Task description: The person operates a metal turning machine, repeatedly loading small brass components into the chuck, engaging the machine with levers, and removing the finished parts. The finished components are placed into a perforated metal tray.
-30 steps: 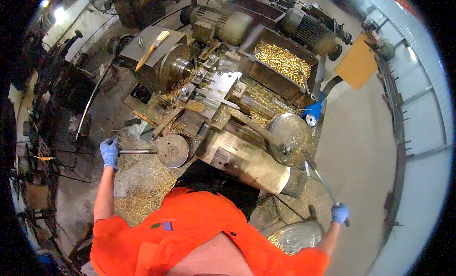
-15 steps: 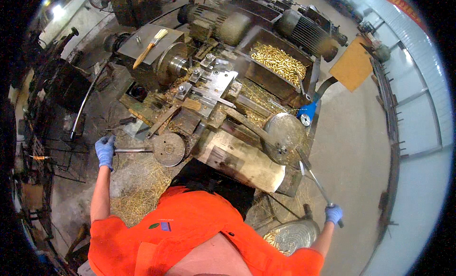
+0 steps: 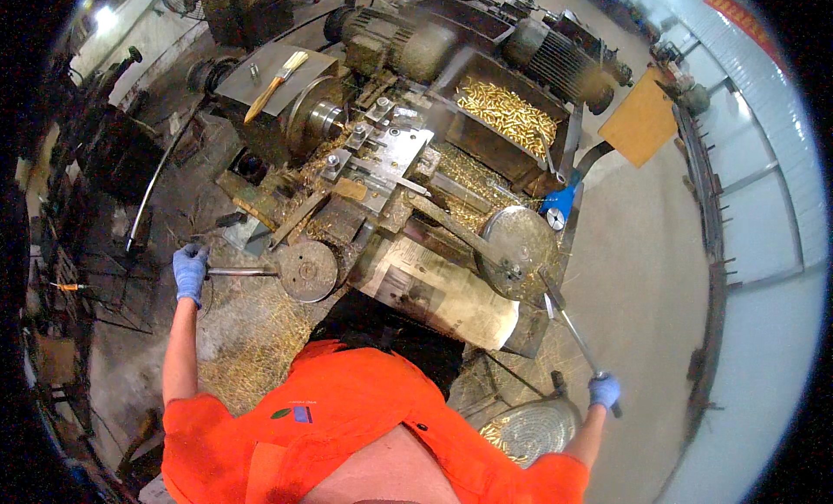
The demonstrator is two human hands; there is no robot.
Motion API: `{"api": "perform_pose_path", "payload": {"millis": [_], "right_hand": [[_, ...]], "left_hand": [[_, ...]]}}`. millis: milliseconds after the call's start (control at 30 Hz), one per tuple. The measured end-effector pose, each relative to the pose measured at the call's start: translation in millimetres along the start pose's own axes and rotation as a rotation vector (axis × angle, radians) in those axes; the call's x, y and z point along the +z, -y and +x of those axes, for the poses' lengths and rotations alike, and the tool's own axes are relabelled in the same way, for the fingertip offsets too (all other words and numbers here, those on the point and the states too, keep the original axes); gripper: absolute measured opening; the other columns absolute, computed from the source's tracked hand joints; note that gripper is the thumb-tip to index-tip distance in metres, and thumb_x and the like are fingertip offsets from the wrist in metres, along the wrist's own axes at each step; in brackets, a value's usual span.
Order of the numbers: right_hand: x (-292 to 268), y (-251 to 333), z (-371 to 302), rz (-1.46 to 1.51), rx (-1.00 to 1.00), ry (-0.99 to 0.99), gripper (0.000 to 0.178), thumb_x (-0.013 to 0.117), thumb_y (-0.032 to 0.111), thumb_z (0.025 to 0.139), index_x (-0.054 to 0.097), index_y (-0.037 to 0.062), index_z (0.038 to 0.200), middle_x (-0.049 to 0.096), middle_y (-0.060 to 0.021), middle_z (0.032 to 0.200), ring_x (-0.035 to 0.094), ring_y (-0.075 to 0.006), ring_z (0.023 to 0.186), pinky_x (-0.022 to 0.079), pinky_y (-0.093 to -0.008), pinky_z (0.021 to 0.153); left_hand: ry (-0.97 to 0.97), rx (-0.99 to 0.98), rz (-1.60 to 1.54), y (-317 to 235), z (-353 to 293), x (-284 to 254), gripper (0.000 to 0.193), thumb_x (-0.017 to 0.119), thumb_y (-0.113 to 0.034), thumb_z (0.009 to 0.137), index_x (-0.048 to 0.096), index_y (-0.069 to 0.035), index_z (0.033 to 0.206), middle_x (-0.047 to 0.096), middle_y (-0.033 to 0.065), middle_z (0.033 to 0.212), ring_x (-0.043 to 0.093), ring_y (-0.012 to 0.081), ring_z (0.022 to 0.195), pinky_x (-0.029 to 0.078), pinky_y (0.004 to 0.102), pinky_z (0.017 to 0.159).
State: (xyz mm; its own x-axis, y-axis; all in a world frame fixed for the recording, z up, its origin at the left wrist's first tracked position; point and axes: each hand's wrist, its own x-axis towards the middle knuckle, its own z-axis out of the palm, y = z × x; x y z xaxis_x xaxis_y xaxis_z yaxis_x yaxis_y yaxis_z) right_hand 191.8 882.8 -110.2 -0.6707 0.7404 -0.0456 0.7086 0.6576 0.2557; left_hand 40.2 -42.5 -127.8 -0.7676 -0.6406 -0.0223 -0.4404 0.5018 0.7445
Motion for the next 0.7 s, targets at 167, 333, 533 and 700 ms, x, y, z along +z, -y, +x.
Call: {"api": "perform_pose_path", "payload": {"millis": [167,333,533,700], "right_hand": [[11.9,-11.4,10.7,-0.111,-0.051,-0.002,0.023,0.061,0.029,0.069,0.067,0.0087,0.077,0.065,-0.0155,0.079,0.063,-0.0332,0.074,0.05,-0.0412,0.067],[8.5,-7.5,2.2,-0.041,-0.029,0.011,0.023,0.06,0.029,0.07,0.068,0.0088,0.078,0.065,-0.0151,0.079,0.063,-0.033,0.074,0.05,-0.0409,0.066],[16.1,-9.5,2.1,-0.093,-0.048,0.002,0.024,0.06,0.03,0.069,0.068,0.0087,0.076,0.064,-0.0157,0.077,0.063,-0.033,0.072,0.05,-0.0408,0.065],[3.7,-3.3,-6.9,-0.041,0.008,0.09,0.026,0.058,0.031,0.072,0.069,0.0083,0.079,0.065,-0.0161,0.081,0.063,-0.0335,0.076,0.05,-0.0411,0.069]], "left_hand": [[-0.024,0.306,0.382,-62.8,-11.0,-2.8,0.023,0.064,-0.022,0.076,0.063,0.0,0.084,0.064,0.0147,0.075,0.063,0.0273,0.069,0.048,0.0363,0.064],[0.113,0.435,0.539,-102.0,-24.9,26.2,0.022,0.059,-0.029,0.078,0.065,-0.009,0.085,0.063,0.0157,0.078,0.061,0.0335,0.073,0.047,0.0398,0.065],[0.165,0.405,0.386,-96.0,-15.6,32.2,0.022,0.059,-0.029,0.078,0.066,-0.009,0.083,0.063,0.015,0.076,0.061,0.0321,0.071,0.047,0.0383,0.065],[0.18,0.442,0.403,-93.9,-15.5,30.7,0.021,0.06,-0.028,0.078,0.065,-0.009,0.083,0.063,0.015,0.075,0.06,0.0322,0.07,0.047,0.0377,0.064]]}}
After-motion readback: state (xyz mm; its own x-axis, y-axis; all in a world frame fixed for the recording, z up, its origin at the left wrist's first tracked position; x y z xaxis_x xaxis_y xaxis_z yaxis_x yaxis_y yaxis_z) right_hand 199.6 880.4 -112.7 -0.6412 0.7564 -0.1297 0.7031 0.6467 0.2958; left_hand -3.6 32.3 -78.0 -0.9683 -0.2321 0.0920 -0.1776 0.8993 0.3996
